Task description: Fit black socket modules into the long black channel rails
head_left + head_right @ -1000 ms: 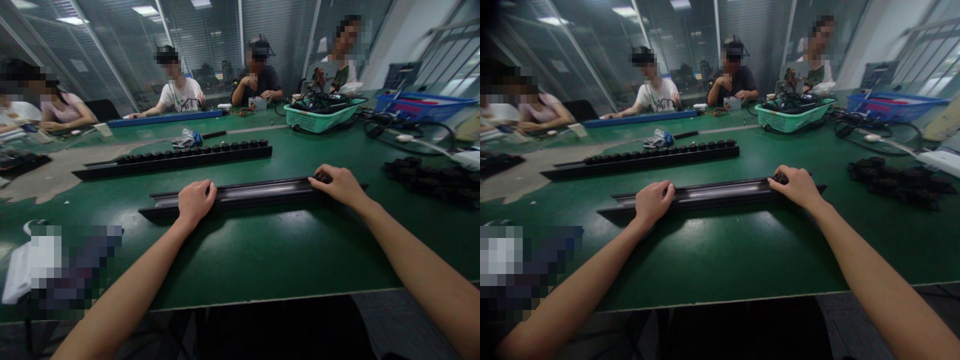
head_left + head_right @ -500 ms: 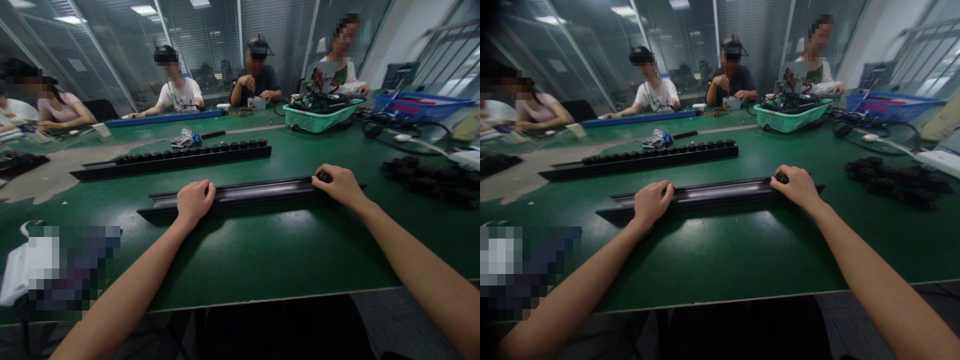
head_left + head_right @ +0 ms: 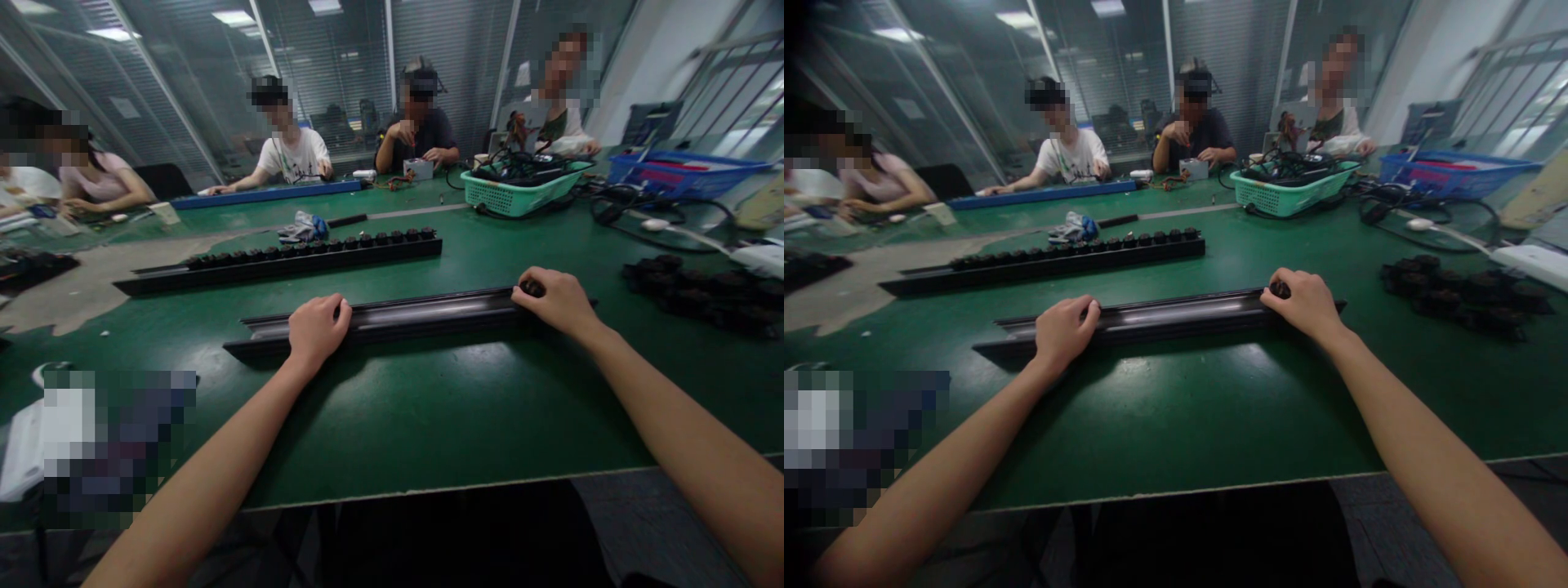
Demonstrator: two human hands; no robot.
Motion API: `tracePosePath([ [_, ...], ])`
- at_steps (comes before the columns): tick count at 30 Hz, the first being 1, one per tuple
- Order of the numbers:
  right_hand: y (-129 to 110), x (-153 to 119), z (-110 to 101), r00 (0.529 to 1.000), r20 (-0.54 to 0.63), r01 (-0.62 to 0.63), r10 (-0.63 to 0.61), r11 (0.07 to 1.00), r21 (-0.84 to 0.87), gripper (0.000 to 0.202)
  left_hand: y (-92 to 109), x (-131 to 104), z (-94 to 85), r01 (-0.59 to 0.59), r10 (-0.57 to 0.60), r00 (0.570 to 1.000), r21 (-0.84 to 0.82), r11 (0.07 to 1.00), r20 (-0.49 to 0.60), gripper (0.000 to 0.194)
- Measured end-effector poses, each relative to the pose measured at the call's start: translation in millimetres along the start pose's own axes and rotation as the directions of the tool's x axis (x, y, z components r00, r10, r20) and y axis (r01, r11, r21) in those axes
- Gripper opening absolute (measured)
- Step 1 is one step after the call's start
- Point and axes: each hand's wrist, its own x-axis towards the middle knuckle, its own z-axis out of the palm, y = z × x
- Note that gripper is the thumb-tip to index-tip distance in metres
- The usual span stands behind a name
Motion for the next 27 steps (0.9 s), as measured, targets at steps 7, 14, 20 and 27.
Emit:
tracePosePath([
  [7, 0.7, -0.6, -1.7, 1.000, -0.008, -0.022, 0.022, 0.999, -0.024, 0.024, 0.9, 0.5, -0.5, -0.003, 0.003, 1.000, 0.003, 1.000, -0.009, 0.040],
  [14, 0.2, -2.4, -2.3, 0.998, -0.029, -0.061, 0.060, 0.996, -0.059, 0.024, 2.1, 0.3, -1.1, 0.005, -0.005, 1.000, 0.013, 1.000, 0.005, 0.040],
  [20, 2.3, -2.5, -3.0, 0.997, -0.034, -0.070, 0.068, 0.996, -0.059, 0.023, 1.6, 0.4, -0.6, 0.006, -0.006, 1.000, 0.009, 1.000, -0.003, 0.040],
  [27, 4.2, -3.0, -4.9, 0.995, -0.033, -0.092, 0.089, 0.989, -0.118, 0.026, 1.8, 0.2, -1.0, 0.005, -0.005, 1.000, -0.006, 1.000, -0.007, 0.040],
])
